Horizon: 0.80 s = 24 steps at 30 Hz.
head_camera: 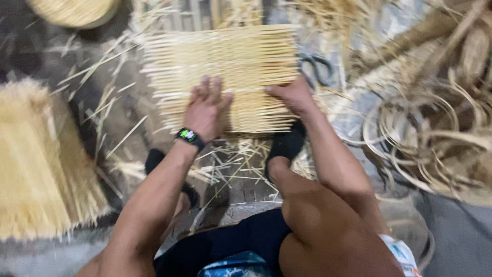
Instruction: The person repeatedly trims the edges of rectangular bamboo mats using shears. They place a circular wooden template on each mat, cut around it, and set the trimmed pieces aside.
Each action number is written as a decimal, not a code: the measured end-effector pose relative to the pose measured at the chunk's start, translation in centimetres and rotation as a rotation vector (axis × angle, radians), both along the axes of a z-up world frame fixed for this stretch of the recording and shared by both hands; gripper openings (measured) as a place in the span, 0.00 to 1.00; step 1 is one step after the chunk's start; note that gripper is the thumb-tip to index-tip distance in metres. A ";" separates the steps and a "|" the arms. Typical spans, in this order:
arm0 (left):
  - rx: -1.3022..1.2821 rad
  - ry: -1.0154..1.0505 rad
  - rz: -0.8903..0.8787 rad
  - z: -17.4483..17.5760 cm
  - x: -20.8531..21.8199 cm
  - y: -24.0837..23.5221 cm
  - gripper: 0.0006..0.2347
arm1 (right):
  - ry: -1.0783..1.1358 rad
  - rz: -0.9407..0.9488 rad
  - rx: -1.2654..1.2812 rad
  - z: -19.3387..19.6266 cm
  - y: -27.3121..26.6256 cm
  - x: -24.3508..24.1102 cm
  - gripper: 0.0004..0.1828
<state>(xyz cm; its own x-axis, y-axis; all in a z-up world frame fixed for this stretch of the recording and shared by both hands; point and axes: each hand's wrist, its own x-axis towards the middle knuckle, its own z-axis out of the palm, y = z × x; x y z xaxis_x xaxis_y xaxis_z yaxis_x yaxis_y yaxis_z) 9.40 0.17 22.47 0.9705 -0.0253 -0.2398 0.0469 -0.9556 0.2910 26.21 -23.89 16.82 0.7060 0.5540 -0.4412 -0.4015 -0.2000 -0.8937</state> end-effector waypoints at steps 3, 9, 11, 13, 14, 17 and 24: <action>-0.100 0.051 0.038 0.3 -0.7 0.5 0.34 | -0.058 -0.030 -0.336 -0.9 -4.1 1.5 0.16; -0.052 0.084 -0.012 1.7 -0.1 0.9 0.40 | -1.145 0.060 -1.253 -0.3 -23.1 8.2 0.25; -0.024 0.085 -0.028 2.2 0.1 0.8 0.40 | -1.016 0.411 -1.638 -1.0 -26.3 10.3 0.29; -0.007 0.103 -0.033 2.6 0.2 0.8 0.41 | -1.145 0.396 -1.537 -0.5 -28.6 10.3 0.12; -0.004 0.117 -0.033 2.8 0.4 0.7 0.41 | -1.209 0.386 -1.482 0.1 -28.8 10.3 0.05; -0.013 0.210 -0.025 4.0 1.3 0.9 0.40 | -1.232 0.430 -1.279 4.7 -27.9 11.0 0.06; -0.630 -0.330 0.221 7.9 7.6 -3.8 0.32 | -1.575 0.489 -0.921 21.1 -17.4 11.6 0.08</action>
<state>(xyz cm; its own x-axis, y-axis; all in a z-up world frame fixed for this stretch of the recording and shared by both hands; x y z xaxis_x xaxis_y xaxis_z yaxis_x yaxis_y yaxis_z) 17.00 -3.63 30.40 0.9880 0.1425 0.0602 0.0343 -0.5813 0.8130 37.77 -41.27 37.95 0.5814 0.8035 0.1281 0.7987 -0.5936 0.0985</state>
